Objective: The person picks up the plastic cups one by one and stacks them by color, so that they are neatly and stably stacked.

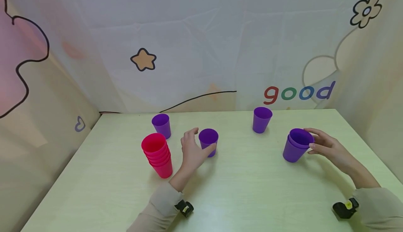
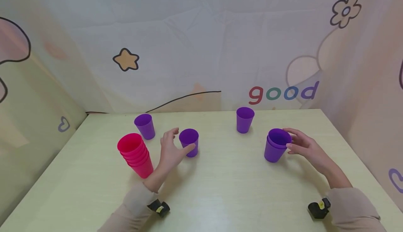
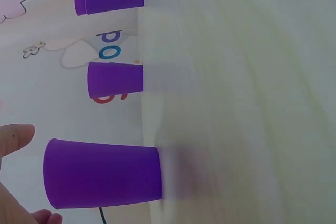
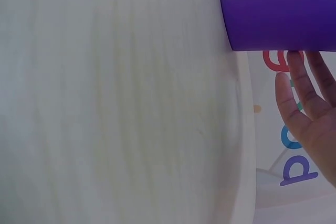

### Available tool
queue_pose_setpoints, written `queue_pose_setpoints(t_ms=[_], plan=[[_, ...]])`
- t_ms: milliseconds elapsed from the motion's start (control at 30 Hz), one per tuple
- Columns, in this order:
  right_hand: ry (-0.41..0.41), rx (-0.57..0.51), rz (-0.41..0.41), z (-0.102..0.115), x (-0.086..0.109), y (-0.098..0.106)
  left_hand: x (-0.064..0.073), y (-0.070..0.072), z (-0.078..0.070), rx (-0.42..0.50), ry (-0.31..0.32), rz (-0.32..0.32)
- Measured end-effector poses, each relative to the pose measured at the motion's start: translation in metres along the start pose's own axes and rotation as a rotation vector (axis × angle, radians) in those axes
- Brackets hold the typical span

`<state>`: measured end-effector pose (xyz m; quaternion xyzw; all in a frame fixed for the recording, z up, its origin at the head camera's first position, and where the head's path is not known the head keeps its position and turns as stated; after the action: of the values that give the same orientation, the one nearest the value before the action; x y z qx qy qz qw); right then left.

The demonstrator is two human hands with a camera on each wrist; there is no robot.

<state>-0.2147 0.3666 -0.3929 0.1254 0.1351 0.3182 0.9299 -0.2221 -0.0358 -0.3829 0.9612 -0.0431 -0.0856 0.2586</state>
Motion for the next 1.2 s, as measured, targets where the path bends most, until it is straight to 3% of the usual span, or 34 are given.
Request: queue_pose_setpoints(t_ms=[333,633,867,1200], plan=[[0.003,-0.004,0.004,0.001,0.0,0.0,-0.008,-0.005,0.009,0.074,0.109,0.031],[0.029,0.032,-0.025,0.005,0.0,0.001,-0.01,-0.005,0.011,0.094,0.118,0.037],[0.08,-0.042,-0.091,0.011,0.0,0.002,-0.012,-0.005,0.01,0.105,0.109,0.035],[0.123,-0.102,-0.075,0.01,0.0,0.002,-0.007,-0.006,-0.006,0.131,0.079,0.052]])
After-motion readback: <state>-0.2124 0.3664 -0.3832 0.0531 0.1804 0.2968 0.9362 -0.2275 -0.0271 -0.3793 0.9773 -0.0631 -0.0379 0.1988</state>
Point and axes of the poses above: each hand's wrist, its own x-axis away from the middle knuckle, its own y-axis out of the back of the hand, z = x × y, the point moved 3 cm from there along -x, towards the middle knuckle, and after that the axes turned 14 degrees about z, right-handed, at the moved point
